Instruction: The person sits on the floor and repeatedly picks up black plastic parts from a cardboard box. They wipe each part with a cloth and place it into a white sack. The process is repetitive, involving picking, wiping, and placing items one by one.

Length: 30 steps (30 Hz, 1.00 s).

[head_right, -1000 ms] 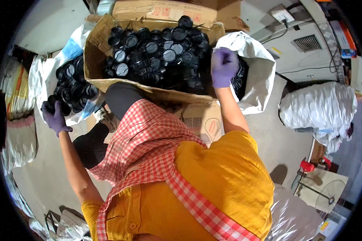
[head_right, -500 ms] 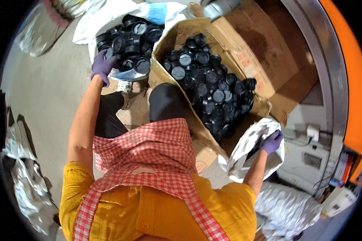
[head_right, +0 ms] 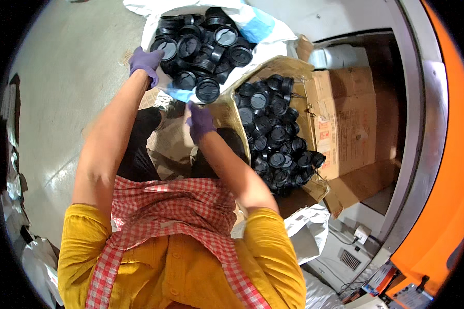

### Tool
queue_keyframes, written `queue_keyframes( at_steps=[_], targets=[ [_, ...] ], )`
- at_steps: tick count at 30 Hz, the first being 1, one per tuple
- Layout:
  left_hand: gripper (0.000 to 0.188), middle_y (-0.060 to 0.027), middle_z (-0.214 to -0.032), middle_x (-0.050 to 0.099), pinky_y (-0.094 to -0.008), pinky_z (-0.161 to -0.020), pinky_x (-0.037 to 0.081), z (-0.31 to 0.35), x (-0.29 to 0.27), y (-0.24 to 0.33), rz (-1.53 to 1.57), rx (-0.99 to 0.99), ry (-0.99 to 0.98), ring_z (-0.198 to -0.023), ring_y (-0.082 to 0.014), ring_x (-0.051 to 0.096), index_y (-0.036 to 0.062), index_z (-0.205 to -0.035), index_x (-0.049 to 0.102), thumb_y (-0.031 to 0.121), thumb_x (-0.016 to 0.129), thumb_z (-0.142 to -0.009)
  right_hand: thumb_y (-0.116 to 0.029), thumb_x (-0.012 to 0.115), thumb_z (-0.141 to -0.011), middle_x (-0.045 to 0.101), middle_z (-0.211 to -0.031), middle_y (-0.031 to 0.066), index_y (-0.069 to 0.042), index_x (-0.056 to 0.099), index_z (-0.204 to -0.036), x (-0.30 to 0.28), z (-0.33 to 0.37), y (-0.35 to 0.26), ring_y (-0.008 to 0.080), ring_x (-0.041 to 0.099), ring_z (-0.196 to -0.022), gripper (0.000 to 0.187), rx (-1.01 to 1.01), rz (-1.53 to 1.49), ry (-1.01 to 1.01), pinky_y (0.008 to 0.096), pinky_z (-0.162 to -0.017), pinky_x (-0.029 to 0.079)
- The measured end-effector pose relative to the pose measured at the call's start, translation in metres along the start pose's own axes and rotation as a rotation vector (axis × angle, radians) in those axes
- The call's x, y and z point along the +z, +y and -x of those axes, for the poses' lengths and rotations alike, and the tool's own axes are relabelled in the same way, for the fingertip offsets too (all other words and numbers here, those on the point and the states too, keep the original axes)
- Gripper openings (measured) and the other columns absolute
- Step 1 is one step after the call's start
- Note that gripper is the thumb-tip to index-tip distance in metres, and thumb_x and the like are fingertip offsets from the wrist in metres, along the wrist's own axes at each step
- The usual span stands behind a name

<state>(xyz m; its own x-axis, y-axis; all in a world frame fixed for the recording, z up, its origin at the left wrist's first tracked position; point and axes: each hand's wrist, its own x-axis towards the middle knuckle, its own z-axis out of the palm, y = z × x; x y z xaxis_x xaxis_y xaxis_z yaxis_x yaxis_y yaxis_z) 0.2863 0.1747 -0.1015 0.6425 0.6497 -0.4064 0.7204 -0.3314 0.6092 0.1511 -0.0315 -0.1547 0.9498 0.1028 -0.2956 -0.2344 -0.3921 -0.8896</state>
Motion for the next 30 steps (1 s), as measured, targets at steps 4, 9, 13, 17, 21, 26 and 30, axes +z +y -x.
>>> queue_keyframes(
  at_steps=[4,9,13,17,21,26,30],
  targets=[
    [0.064,-0.0242,-0.114,0.058,-0.0386,-0.089,0.047,-0.012,0.000,-0.008,0.039,0.027,-0.012,-0.103,-0.0351,0.059,-0.0012,-0.116,0.054,0.030,0.071,-0.063,-0.016,0.064,-0.080,0.058,-0.087,0.0044,-0.005,0.057,-0.102,0.037,-0.055,0.011,0.0166,0.055,-0.076,0.026,0.529,-0.836,0.421,0.0294,-0.064,0.045],
    [0.062,-0.0250,-0.111,0.058,-0.0392,-0.089,0.047,-0.014,0.005,-0.008,0.004,-0.015,-0.033,-0.102,-0.0372,0.060,-0.0019,-0.112,0.055,0.030,0.073,-0.062,-0.014,0.065,-0.080,0.055,-0.092,0.0022,-0.005,0.055,-0.106,0.038,-0.079,0.007,0.0135,0.052,-0.076,0.029,0.204,-0.950,0.480,0.0283,-0.068,0.044],
    [0.078,-0.0237,-0.132,0.035,-0.0424,-0.095,0.043,-0.014,0.006,-0.010,0.057,-0.164,-0.203,-0.119,-0.0402,0.045,0.0091,-0.136,0.027,0.027,0.067,-0.071,-0.011,0.060,-0.083,0.053,-0.097,0.0045,0.003,0.051,-0.116,0.036,-0.087,-0.002,0.0146,0.050,-0.082,0.037,-0.065,-0.427,0.433,0.0305,-0.072,0.044],
    [0.082,-0.0246,-0.134,0.030,-0.0406,-0.099,0.041,-0.001,0.003,-0.004,0.114,-0.290,-0.253,-0.120,-0.0397,0.043,0.0105,-0.139,0.019,0.022,0.065,-0.072,-0.022,0.062,-0.076,0.056,-0.089,0.0131,0.005,0.057,-0.108,0.011,-0.114,-0.002,0.0191,0.052,-0.078,0.042,0.173,0.064,0.391,0.0335,-0.072,0.045],
    [0.075,-0.0262,-0.112,0.056,-0.0401,-0.086,0.049,-0.009,0.022,-0.018,0.122,-0.260,-0.111,-0.101,-0.0363,0.060,0.0008,-0.128,0.031,0.023,0.070,-0.067,-0.020,0.062,-0.074,0.058,-0.072,0.0125,0.005,0.062,-0.091,-0.008,-0.106,-0.044,0.0190,0.052,-0.066,0.030,-0.040,0.120,0.342,0.0318,-0.069,0.045],
    [0.079,-0.0263,-0.123,0.047,-0.0406,-0.091,0.046,-0.007,0.011,-0.015,0.242,-0.393,-0.305,-0.110,-0.0365,0.055,0.0050,-0.135,0.016,0.013,0.063,-0.072,-0.015,0.064,-0.075,0.059,-0.104,0.0199,0.008,0.054,-0.108,-0.051,-0.143,-0.084,0.0241,0.058,-0.091,0.041,-0.125,0.203,0.647,0.0324,-0.083,0.044],
    [0.074,-0.0257,-0.124,0.047,-0.0389,-0.092,0.045,-0.005,0.022,-0.016,0.143,-0.397,-0.389,-0.112,-0.0353,0.054,0.0040,-0.133,0.017,0.015,0.060,-0.074,-0.019,0.066,-0.078,0.050,-0.122,0.0259,0.006,0.033,-0.130,-0.106,-0.198,-0.077,0.0318,0.053,-0.111,0.066,0.394,0.094,0.755,0.0384,-0.092,0.043]
  ],
)
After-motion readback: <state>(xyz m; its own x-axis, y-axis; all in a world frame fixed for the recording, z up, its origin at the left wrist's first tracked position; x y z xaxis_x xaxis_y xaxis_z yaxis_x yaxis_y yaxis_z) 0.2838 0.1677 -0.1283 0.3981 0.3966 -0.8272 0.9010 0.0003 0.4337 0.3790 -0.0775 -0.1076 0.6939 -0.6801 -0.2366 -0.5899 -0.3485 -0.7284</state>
